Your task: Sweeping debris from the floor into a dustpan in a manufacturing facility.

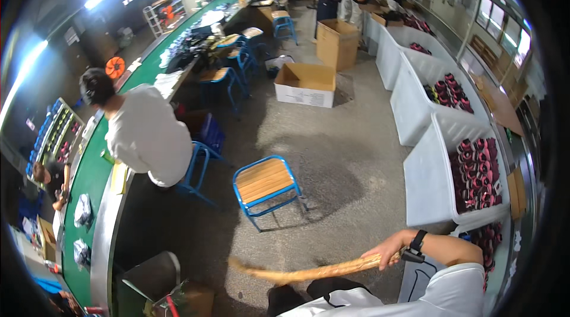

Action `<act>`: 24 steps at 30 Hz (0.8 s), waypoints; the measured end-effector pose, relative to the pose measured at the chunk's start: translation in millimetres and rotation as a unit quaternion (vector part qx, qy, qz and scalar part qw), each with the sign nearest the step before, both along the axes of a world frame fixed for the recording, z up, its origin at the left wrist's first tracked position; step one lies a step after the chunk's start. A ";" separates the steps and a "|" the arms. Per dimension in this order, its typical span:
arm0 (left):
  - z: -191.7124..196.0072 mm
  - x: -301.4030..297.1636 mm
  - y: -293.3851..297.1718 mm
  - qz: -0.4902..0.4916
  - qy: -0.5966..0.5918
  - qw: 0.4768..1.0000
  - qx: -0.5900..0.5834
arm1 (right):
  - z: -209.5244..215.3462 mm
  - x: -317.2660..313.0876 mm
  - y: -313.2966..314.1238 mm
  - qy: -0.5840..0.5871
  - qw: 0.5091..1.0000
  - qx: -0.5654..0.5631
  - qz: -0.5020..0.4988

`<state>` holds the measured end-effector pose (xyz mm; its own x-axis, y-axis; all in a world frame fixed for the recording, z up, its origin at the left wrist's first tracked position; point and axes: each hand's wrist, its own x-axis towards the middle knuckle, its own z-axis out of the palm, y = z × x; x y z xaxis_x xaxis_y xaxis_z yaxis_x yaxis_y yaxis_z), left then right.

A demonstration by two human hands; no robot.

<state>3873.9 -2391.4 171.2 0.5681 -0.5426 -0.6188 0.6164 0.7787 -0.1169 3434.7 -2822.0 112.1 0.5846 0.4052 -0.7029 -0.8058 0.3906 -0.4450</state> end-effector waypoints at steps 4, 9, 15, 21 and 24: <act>-58.9 -46.4 -66.5 -0.185 0.015 0.980 0.069 | -13.3 -88.1 -30.1 0.107 0.979 -0.088 -0.151; -141.6 -82.2 -153.2 -0.355 0.087 0.913 0.180 | -60.1 -141.6 -75.0 0.160 0.923 -0.315 -0.152; -273.1 -114.4 -212.7 -0.526 0.028 0.811 0.255 | -159.1 -167.5 -168.7 0.230 0.906 -0.185 -0.304; -277.3 -141.6 -310.0 -0.564 0.175 0.720 0.364 | -209.8 -167.4 -266.4 0.259 0.805 -0.162 -0.508; -277.4 -168.0 -355.0 -0.516 0.117 0.729 0.435 | -301.5 -157.9 -312.7 0.216 0.743 -0.030 -0.633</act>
